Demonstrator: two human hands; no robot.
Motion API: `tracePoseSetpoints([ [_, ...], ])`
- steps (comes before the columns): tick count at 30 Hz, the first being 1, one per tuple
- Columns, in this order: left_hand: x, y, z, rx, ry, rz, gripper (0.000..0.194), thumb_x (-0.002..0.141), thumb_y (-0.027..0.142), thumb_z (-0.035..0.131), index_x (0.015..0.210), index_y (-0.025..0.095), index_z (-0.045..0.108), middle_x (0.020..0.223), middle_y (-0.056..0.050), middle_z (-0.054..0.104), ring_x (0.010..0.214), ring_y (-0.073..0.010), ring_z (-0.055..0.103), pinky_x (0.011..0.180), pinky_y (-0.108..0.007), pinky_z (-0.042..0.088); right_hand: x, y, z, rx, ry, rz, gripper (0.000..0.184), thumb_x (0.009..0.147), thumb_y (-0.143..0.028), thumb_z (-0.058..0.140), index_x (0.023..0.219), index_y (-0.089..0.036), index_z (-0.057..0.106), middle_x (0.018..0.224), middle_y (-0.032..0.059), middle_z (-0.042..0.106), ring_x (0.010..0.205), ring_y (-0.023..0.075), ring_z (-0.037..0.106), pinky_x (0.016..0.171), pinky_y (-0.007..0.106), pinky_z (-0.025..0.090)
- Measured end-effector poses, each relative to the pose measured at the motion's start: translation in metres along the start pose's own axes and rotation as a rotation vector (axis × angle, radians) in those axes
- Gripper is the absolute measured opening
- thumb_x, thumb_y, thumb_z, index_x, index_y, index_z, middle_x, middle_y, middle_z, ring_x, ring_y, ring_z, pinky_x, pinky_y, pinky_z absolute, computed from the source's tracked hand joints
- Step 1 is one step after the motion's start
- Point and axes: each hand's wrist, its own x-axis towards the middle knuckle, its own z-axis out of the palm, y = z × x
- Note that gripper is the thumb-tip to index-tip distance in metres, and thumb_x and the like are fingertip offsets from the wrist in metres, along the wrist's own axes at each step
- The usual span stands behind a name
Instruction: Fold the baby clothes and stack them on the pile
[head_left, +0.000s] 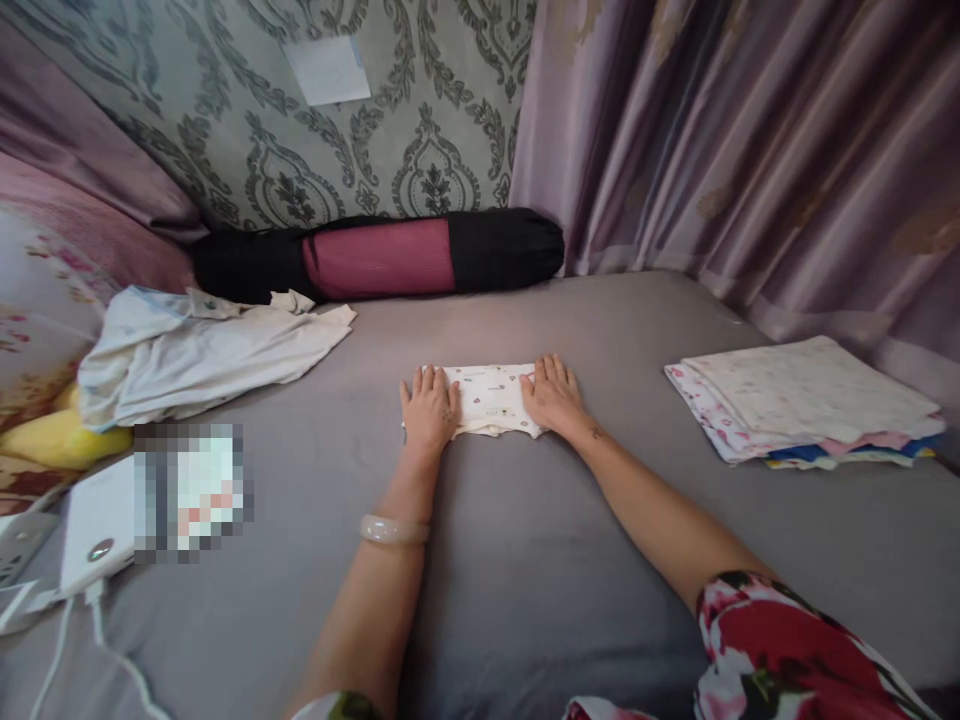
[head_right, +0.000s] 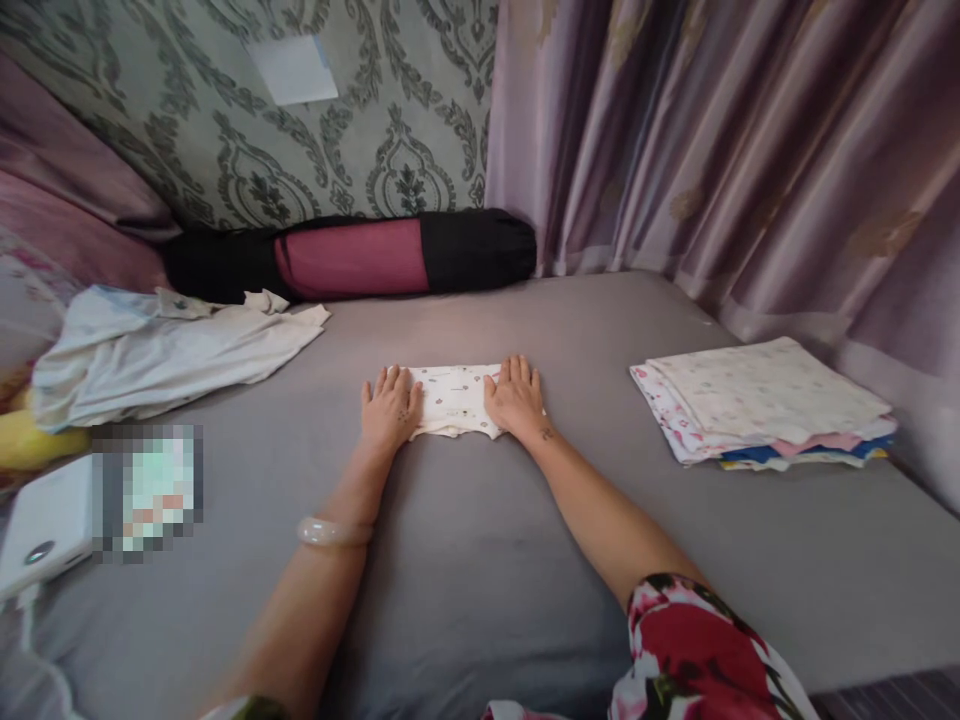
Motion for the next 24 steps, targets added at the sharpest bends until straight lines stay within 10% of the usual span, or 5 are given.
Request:
tracePoseSetpoints([
  [8,-0.007,-0.007,-0.002,-0.098,0.112,0.017,0.040,0.097,0.030,0.036,0.127,0.016,0.059,0.142,-0.011,0.052,0.140,-0.0311,0.036,0.115,-0.053,0.025,-0.002,0.010,-0.003,0.002,0.052,-0.265,0.066,0.099,-0.041,0.012,0.147,-0.003,0.035,0.156,0.0155,0.028,0.146,0.0246,0.020,0.120,0.042,0.011],
  [24,-0.006,-0.010,-0.009,-0.193,0.050,-0.053,0.036,0.095,0.024,0.040,0.124,0.019,0.059,0.142,-0.008,0.054,0.138,-0.0291,0.039,0.113,-0.051,0.027,-0.002,-0.011,-0.003,0.006,0.022,-0.228,0.063,0.099,-0.039,0.015,0.147,-0.004,0.036,0.154,0.0160,0.033,0.144,0.0282,0.024,0.119,0.049,0.012],
])
